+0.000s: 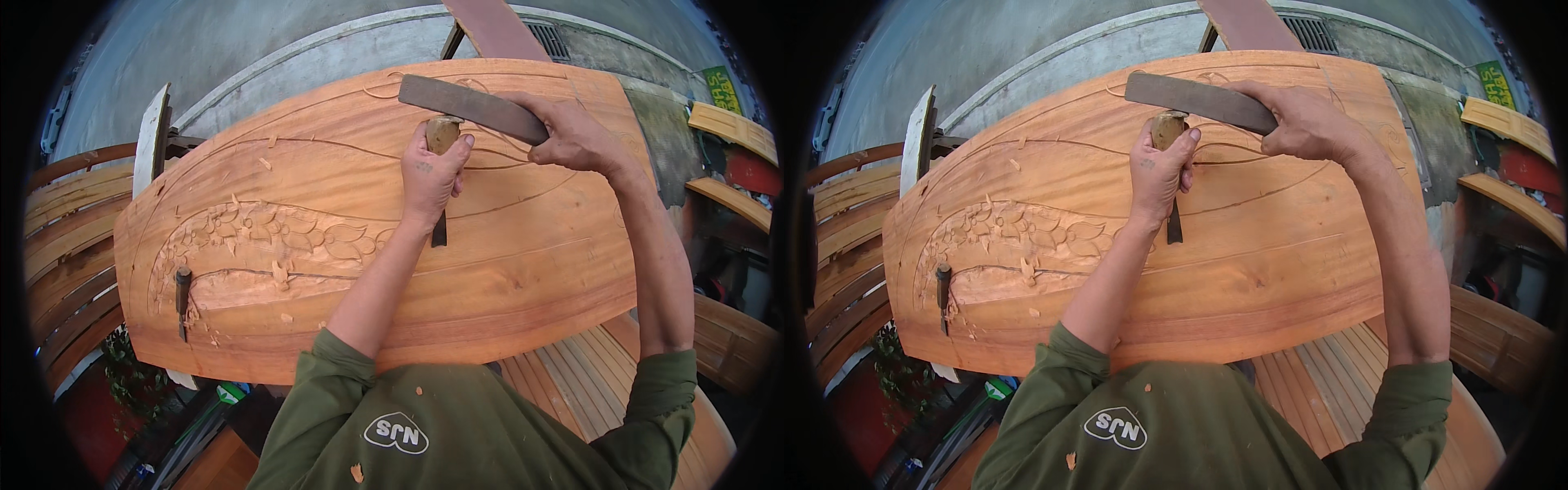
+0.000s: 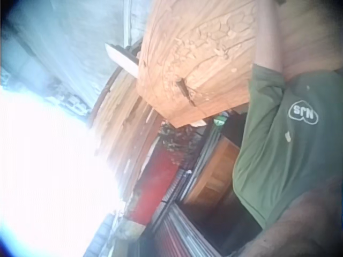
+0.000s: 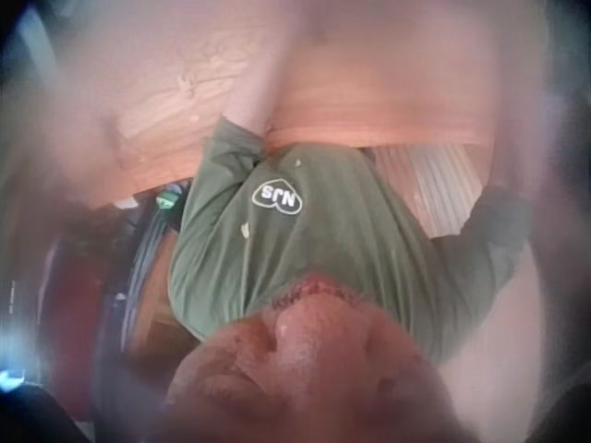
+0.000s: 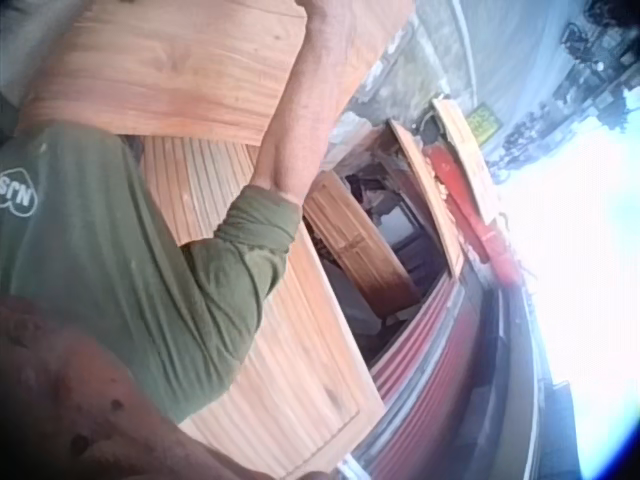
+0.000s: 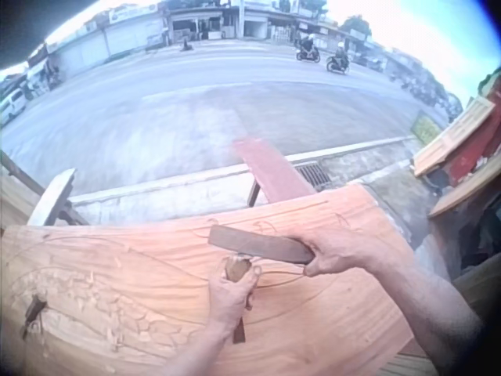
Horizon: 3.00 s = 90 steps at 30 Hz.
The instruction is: The person carves decorative floral patterns into a wooden panel using a chisel and a mallet. The person hammers the chisel to remove shavings along the traced lines and then uses a smaller hand-held chisel for detailed work.
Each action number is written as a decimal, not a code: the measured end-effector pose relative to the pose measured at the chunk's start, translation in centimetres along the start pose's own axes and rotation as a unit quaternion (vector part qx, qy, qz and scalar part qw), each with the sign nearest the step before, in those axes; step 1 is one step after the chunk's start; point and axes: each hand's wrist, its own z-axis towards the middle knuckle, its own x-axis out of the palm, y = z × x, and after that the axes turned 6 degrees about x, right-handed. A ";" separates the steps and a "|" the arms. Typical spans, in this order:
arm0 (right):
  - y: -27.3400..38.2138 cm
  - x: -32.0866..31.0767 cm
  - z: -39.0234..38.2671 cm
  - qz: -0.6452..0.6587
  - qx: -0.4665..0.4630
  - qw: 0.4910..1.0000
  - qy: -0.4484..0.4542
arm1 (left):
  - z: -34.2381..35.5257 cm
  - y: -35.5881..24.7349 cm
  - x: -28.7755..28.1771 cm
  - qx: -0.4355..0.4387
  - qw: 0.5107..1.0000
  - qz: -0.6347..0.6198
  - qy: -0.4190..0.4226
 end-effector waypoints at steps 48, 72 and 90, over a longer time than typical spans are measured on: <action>1.8 19.6 -21.2 0.551 0.154 0.772 -0.276 | -17.9 -18.0 -41.4 0.133 0.480 0.782 -0.375; 2.0 19.6 -21.3 0.648 0.141 0.685 -0.302 | -14.7 -30.1 -37.0 0.314 0.549 0.698 -0.337; -2.8 19.0 -23.2 0.631 0.062 0.743 -0.213 | -12.9 -12.7 -1.4 0.272 0.938 0.143 -0.158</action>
